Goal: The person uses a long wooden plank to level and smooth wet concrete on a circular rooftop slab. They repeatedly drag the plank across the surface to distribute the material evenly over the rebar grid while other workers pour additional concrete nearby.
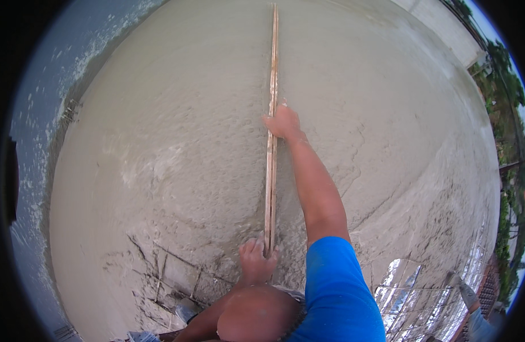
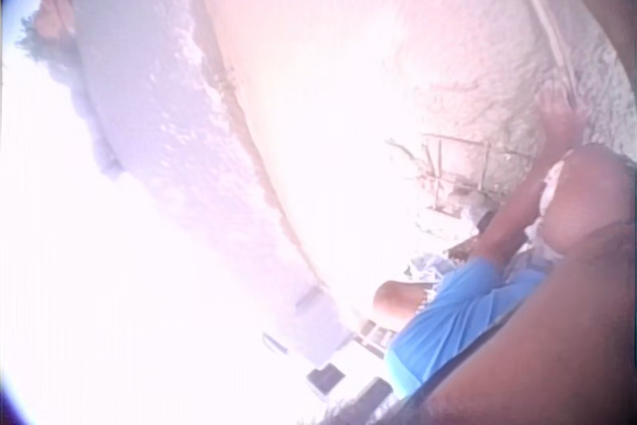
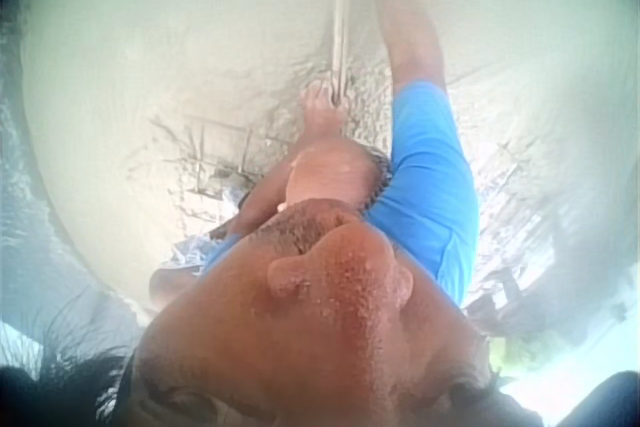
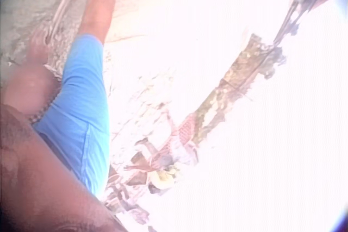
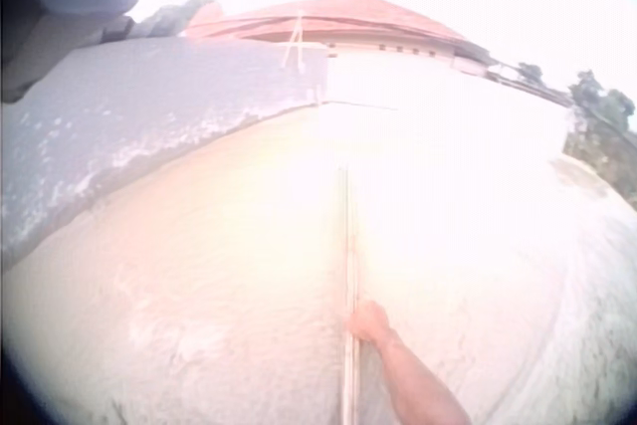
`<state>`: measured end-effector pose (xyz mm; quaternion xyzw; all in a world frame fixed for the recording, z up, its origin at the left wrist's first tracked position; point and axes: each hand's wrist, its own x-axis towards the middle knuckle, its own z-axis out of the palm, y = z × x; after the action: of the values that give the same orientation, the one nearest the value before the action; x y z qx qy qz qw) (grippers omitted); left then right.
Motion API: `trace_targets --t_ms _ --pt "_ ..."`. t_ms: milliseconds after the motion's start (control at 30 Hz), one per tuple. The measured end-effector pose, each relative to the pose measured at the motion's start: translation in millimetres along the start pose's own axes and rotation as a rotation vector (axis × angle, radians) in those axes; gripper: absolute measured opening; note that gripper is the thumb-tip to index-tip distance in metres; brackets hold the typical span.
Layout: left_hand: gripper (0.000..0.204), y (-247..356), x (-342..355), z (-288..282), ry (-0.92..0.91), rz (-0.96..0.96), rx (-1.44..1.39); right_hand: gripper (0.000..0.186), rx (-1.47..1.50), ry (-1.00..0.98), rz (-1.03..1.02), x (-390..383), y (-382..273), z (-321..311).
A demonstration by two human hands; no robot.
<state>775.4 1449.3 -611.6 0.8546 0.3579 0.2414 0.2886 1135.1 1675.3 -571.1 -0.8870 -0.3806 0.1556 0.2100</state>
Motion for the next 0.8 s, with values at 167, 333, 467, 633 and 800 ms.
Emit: trace_targets --t_ms 167,333,467,633,800 --pt "0.058 -4 -10 1 -0.046 0.044 -0.019 0.079 -0.034 0.045 0.044 -20 32 -15" --pt "0.057 -14 -20 -7 -0.093 0.064 -0.043 0.087 -0.032 0.134 0.131 -46 68 -28" --pt "0.057 -28 -28 -28 -0.113 0.101 -0.017 0.079 -0.052 0.198 0.158 -59 69 -10" --pt "0.058 -47 -47 -59 -0.064 0.088 0.015 0.084 -0.013 0.066 0.122 -70 22 19" --pt "0.059 -57 -78 -63 -0.034 0.028 0.008 0.082 -0.045 -0.037 0.043 -82 -33 40"
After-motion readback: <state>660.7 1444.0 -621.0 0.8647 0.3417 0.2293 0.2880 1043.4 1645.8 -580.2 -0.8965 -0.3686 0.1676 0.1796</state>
